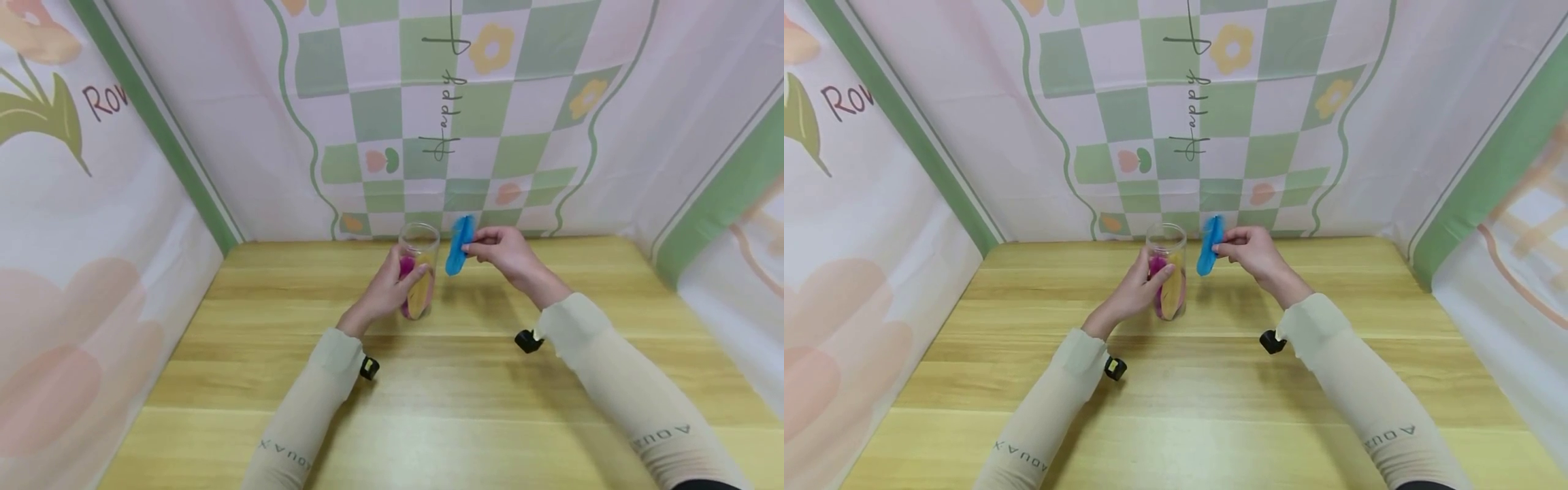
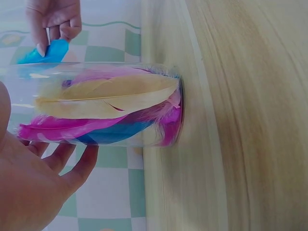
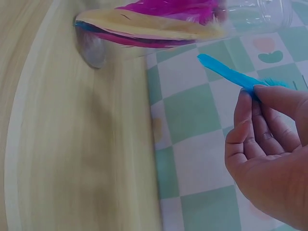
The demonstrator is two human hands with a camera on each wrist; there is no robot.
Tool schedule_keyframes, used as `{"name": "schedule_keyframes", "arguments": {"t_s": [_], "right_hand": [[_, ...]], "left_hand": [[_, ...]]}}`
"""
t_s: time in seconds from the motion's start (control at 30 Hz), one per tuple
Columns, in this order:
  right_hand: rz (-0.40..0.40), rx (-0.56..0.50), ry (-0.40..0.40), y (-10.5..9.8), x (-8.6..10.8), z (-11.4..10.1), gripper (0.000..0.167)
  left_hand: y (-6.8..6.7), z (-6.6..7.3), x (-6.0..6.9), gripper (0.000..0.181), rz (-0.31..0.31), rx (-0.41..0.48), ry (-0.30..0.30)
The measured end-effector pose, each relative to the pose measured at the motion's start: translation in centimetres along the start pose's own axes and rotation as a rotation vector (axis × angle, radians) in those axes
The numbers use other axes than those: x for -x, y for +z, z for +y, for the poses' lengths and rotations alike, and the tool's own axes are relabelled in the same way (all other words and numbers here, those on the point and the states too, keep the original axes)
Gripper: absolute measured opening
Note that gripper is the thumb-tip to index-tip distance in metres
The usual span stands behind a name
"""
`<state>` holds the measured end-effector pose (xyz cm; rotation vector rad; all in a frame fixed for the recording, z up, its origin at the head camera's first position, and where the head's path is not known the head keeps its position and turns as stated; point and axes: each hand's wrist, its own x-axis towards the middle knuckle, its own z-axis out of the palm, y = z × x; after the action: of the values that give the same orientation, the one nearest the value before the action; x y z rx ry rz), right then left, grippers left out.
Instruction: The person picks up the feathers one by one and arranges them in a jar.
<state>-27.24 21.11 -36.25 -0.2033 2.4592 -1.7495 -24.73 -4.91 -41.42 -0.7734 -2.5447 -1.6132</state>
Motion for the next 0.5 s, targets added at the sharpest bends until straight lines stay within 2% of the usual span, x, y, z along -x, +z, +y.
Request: {"name": "schedule_keyframes", "arguments": {"t_s": [0.23, 0.5], "right_hand": [[-0.005, 0.011, 0.005, -0.01, 0.26, -0.27, 0.031], [-0.003, -0.008, -0.032, -0.03, 0.19, -0.77, 0.030]], "left_hand": [[0.05, -0.08, 0.06, 0.040, -0.001, -0.003, -0.004], [0.02, -0.03, -0.06, 0.042, 0.002, 0.012, -0.006]]}}
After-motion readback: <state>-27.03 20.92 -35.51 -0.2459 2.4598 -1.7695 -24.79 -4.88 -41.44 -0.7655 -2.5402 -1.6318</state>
